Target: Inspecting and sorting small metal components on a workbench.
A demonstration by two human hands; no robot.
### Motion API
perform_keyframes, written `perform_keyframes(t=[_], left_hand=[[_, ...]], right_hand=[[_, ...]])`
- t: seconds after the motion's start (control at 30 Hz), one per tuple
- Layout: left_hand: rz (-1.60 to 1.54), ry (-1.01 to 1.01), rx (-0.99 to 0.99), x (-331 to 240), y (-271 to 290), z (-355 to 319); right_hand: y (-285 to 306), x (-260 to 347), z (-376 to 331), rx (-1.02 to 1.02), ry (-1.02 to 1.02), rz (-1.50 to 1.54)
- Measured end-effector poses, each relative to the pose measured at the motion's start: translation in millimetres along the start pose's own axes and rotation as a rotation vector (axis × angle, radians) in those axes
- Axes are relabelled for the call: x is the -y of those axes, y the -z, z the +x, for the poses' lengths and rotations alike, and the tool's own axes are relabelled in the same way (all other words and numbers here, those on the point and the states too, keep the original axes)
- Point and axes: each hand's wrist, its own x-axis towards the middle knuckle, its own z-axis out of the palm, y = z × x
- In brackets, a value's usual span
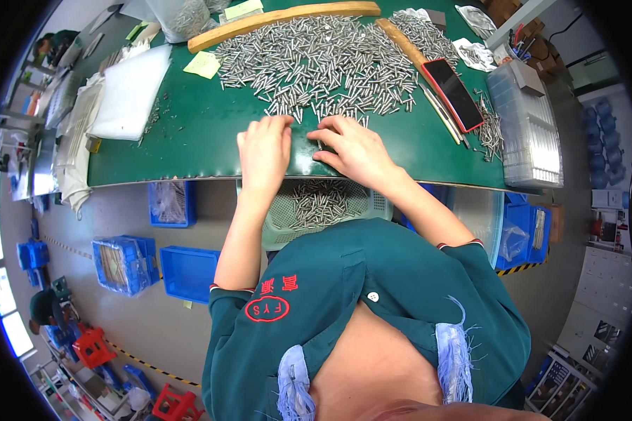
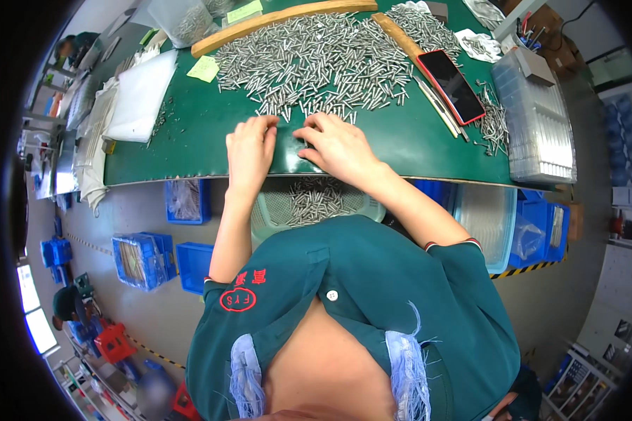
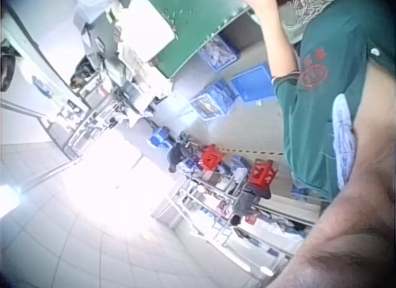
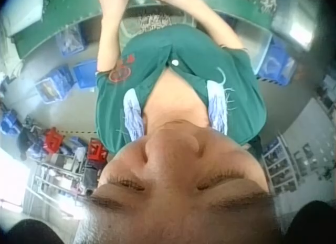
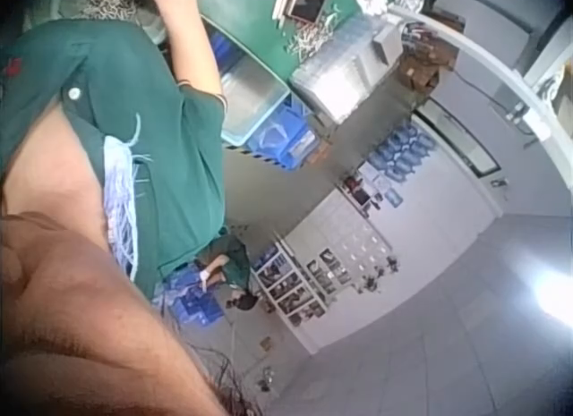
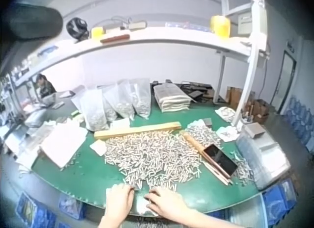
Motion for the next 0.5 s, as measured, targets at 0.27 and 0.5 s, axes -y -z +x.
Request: perform_keyframes(t=[0.27,0.5], left_hand=[[0.154,-0.105,-0.007,5.0,-12.7,21.5],[0.161,-0.095,0.079,4.1,-16.2,21.9]], right_hand=[[0.3,-2.4,-3.9,0.053,0.028,-0.099],[4.3,-5.5,-9.4,0.053,-0.008,-0.104]])
